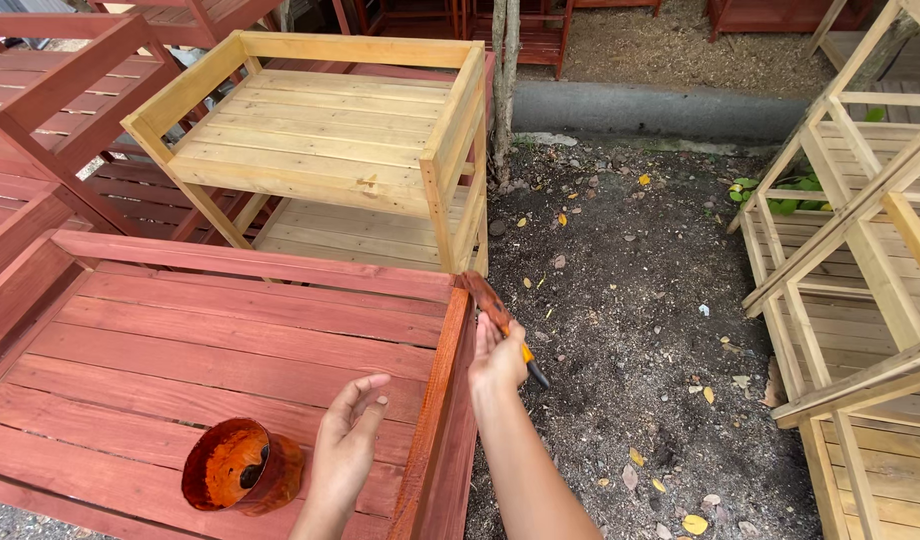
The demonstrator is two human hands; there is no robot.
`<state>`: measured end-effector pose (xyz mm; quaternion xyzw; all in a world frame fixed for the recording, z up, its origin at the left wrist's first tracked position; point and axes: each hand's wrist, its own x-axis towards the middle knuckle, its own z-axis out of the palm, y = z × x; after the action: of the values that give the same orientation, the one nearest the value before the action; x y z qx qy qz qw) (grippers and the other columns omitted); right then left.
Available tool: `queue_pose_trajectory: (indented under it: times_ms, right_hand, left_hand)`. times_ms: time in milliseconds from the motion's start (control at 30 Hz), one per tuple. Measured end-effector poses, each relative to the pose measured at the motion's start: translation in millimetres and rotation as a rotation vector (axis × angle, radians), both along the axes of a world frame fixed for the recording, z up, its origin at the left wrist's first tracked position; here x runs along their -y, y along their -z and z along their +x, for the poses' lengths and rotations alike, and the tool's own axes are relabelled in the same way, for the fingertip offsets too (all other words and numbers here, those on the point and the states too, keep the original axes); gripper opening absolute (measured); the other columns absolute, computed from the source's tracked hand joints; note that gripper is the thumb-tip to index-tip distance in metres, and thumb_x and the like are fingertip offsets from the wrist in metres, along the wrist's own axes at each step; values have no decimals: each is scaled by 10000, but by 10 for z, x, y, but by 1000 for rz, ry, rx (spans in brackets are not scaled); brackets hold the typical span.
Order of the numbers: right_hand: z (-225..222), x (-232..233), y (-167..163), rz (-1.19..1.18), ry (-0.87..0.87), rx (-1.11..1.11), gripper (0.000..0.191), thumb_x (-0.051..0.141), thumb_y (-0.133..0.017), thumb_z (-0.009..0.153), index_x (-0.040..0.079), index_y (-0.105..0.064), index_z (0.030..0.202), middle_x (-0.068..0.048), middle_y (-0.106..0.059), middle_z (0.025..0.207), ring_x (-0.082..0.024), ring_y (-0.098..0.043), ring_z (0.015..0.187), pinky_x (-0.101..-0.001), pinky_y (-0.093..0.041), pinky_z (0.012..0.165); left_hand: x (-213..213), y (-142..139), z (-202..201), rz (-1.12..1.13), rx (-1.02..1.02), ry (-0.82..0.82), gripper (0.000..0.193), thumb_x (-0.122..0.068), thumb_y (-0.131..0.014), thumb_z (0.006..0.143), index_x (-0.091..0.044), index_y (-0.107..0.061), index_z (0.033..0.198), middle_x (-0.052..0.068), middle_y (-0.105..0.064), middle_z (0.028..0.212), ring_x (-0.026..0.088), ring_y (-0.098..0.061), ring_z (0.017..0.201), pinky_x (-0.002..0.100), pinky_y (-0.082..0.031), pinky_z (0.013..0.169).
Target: The person opens a bottle of reddish wood stain and pours some into a small container resting on a wooden furniture frame. They then use a brush to apply the stain to the edges and rails of the red-stained wooden furniture frame, dipping the brush back into the container as they work.
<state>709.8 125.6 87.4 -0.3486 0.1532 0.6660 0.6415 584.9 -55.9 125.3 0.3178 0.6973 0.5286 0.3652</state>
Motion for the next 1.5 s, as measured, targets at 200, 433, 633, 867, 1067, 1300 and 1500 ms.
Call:
queue_pose_trajectory:
  times_ms: [200, 433, 633, 867, 1067, 1300, 1500]
  right_hand:
    - [170, 319, 118, 8, -73, 29, 167, 138, -568, 1004, -25, -603, 996, -190, -739, 939, -246, -775, 854, -281, -669, 768]
    - [163, 247, 238, -73, -80, -56, 172, 143, -573, 994, -26, -597, 975, -180, -743, 949, -231, -774, 857, -263, -665, 759]
    - [32, -245, 106, -65, -57, -5, 204, 166, -568, 999, -33, -592, 961, -190, -746, 910, -243, -772, 807, -292, -666, 727]
    - [251, 234, 332, -100, -164, 1, 173, 143, -554, 987, -10, -610, 931, -155, -740, 900, -217, -773, 807, -262, -659, 716]
    - [-1, -325, 99, -185, -55, -47, 224, 128, -563, 1012, -70, -591, 910, -187, -726, 908, -251, -772, 812, -289, -656, 741]
    - [244, 178, 444, -122, -177, 26, 181, 145, -550, 1005, -16, -587, 929, -173, -728, 911, -241, -769, 838, -287, -663, 758]
    - [103, -336, 301, 8, -110, 96, 133, 133, -589, 981, 0, -588, 986, -161, -730, 912, -249, -775, 820, -296, -652, 725]
  left_hand:
    - [14, -120, -13, 45, 20, -1, 351, -115, -573, 943, -46, -662, 1275, 85, -717, 1279, 166, -645, 1224, 341, -464, 1083]
    - [-20, -25, -22, 38, 24, -11, 340, -114, -579, 944, -34, -668, 1263, 90, -720, 1279, 175, -631, 1255, 346, -452, 1086]
    - [-79, 47, 14, 122, -106, -23, 326, -121, -624, 910, -47, -686, 1221, 92, -656, 1317, 194, -602, 1286, 347, -464, 1072]
    - [-72, -61, 50, 45, -360, -13, 336, -160, -664, 883, -99, -699, 1212, 91, -655, 1318, 235, -579, 1317, 380, -411, 1109]
    - [12, -186, 49, -25, -332, -37, 348, -180, -651, 883, -141, -696, 1226, 71, -632, 1372, 229, -546, 1350, 397, -387, 1107]
    - [40, -69, -16, -77, -315, -57, 348, -198, -647, 895, -168, -689, 1239, 39, -627, 1400, 213, -546, 1358, 452, -405, 1109]
    - [31, 24, -52, -88, -245, -76, 349, -198, -636, 904, -167, -685, 1248, 48, -604, 1415, 212, -533, 1361, 455, -387, 1112]
